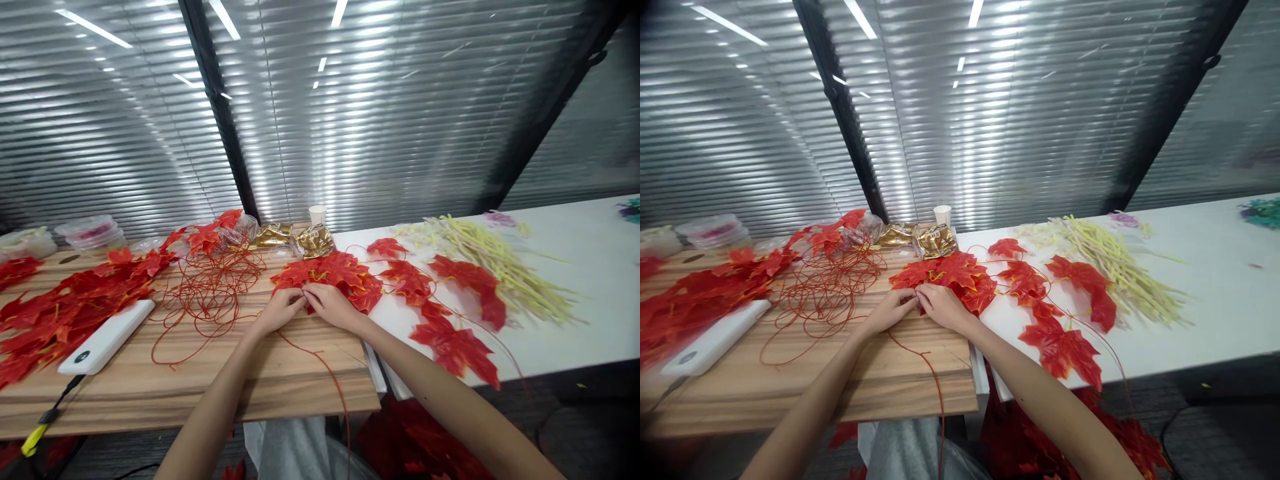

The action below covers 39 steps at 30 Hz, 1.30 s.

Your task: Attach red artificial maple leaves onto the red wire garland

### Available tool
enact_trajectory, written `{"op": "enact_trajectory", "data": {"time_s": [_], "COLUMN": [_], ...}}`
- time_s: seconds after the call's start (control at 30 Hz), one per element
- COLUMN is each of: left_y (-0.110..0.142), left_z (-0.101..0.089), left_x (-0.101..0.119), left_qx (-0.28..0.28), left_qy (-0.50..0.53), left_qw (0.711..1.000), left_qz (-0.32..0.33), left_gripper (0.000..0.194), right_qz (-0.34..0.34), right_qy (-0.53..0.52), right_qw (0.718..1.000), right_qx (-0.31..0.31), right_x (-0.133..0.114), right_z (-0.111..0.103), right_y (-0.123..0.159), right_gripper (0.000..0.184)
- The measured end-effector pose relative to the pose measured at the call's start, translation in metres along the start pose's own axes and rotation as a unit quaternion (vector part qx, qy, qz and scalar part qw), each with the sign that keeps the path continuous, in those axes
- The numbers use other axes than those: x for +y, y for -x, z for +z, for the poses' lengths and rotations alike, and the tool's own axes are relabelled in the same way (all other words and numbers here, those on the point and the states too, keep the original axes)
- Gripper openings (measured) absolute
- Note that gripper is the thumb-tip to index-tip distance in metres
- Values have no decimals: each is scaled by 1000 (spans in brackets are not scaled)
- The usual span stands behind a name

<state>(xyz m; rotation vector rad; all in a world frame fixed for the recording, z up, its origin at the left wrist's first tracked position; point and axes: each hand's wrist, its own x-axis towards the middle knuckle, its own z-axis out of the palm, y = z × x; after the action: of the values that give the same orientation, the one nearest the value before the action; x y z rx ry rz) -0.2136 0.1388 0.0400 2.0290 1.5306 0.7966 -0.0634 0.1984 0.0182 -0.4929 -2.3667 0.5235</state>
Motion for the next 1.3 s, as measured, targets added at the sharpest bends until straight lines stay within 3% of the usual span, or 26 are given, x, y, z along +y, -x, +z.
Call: {"op": "enact_trajectory", "data": {"time_s": [0.3,0.57,0.97,1.3], "left_y": [0,0,1,-1], "left_z": [-1,-2,-6,0], "left_x": [1,-1,2,-8], "left_qx": [8,18,62,61], "left_qy": [10,88,75,114], "left_qw": [1000,996,995,992], "left_qz": [-9,-11,-11,-14], "left_gripper": [26,29,31,35], "right_qz": [-1,-4,-12,-3], "right_qy": [2,-15,-6,6], "right_qw": [1000,1000,999,999], "right_qx": [11,26,33,52], "right_x": [0,-2,-4,0], "right_z": [0,-1,-4,0], "right_y": [0,0,0,0], "right_gripper": [21,25,25,24]}}
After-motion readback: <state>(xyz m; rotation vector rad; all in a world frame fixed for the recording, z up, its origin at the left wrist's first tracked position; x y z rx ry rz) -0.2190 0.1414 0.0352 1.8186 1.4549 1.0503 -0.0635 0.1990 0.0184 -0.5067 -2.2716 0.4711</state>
